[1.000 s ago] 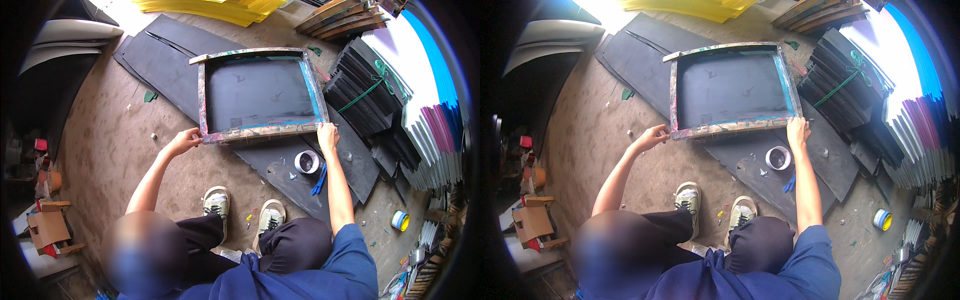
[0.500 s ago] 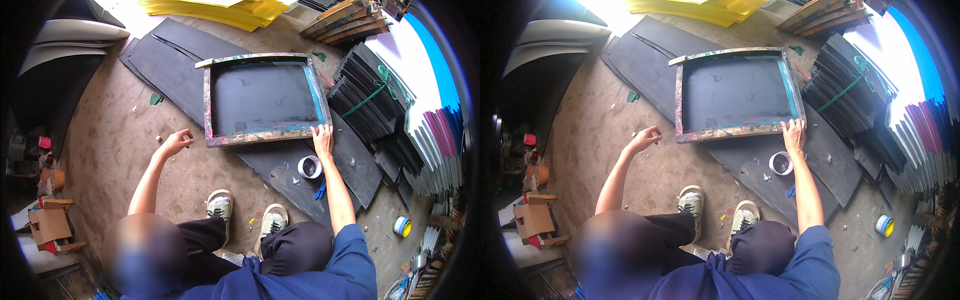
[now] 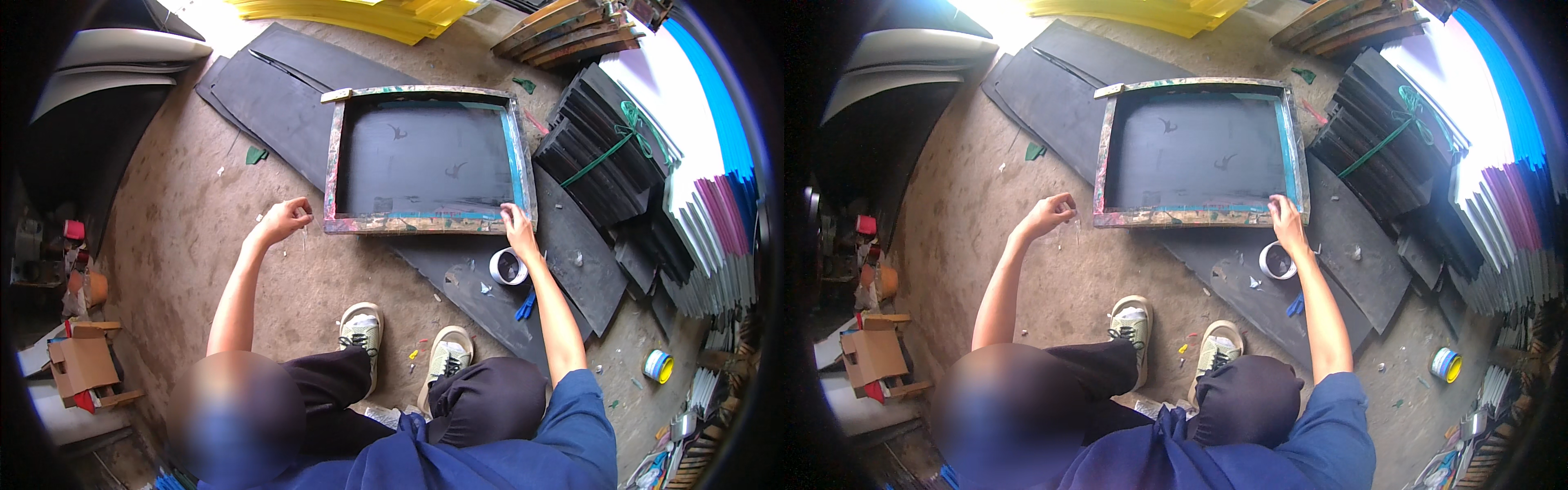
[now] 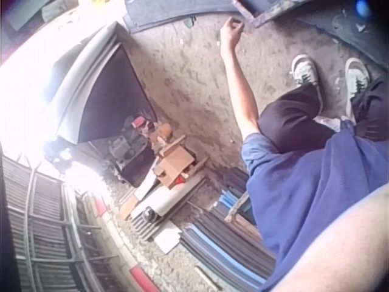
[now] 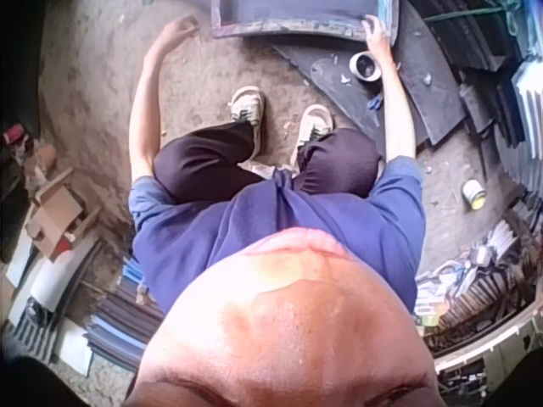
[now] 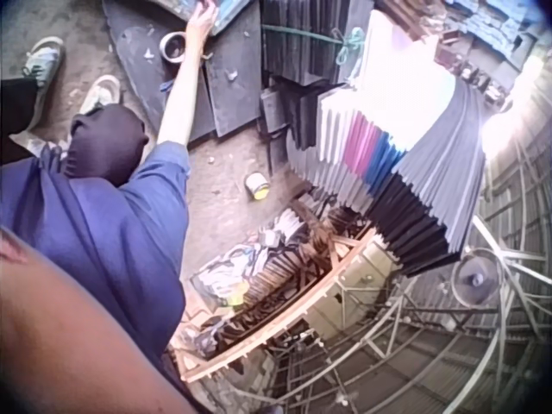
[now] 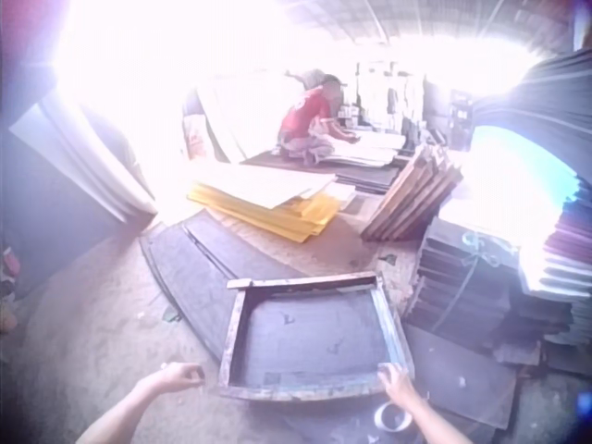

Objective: The person sits on the floor and applies clear adhesive tape to the edges of a rectangular wooden frame. They use a utility knife to cut the tape and smooth it down along the frame's perimeter.

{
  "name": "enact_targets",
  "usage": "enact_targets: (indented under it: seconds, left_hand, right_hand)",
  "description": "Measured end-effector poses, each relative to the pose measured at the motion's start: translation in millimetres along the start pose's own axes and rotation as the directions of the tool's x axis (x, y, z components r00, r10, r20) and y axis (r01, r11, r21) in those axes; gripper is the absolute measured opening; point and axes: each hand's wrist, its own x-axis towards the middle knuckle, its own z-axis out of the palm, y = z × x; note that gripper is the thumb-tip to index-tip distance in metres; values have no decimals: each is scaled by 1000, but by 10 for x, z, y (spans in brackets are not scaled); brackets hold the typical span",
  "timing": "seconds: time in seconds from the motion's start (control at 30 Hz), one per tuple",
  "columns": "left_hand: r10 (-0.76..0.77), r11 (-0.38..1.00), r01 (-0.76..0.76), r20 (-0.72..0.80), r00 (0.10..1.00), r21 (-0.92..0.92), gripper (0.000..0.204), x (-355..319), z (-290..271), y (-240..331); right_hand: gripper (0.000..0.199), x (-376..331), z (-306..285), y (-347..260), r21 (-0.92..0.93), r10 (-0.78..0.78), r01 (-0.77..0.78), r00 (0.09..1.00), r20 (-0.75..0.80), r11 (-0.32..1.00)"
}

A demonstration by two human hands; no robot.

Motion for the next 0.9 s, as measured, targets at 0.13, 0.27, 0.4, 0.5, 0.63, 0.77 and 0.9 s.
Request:
enact_targets:
  seconds: [0.13,0.27,0.4,0.5,0.63,0.77,0.9]
  left_hand:
    - [-69,997,69,-32,997,16,21,-20,-17,1]
    - [-47,997,49,-43,998,54,21,-79,-55,-34]
    - [-18,994,25,-69,997,103,21,-238,-151,2]
    - [18,999,-14,-104,994,42,21,-362,-235,88]
    - [81,989,-105,-220,972,-101,22,-567,-376,161]
    - [164,979,-196,-364,917,-51,22,-760,-469,511]
    - [220,974,-225,-383,897,32,23,-937,-546,730]
  right_hand:
    - [27,228,18,-59,26,73,-74,996,43,997]
    - [18,377,-3,-127,-38,141,-137,976,163,990]
    - [15,362,-257,-251,-43,144,-141,988,61,989]
    - [14,320,-657,-407,-74,69,-72,996,-51,995]
    - [14,216,-1245,-946,-51,-51,50,998,-30,997]
    - [13,40,-1906,-1418,-77,-97,94,995,-29,993]
    - [11,-118,-2284,-1701,-6,-80,80,997,16,997]
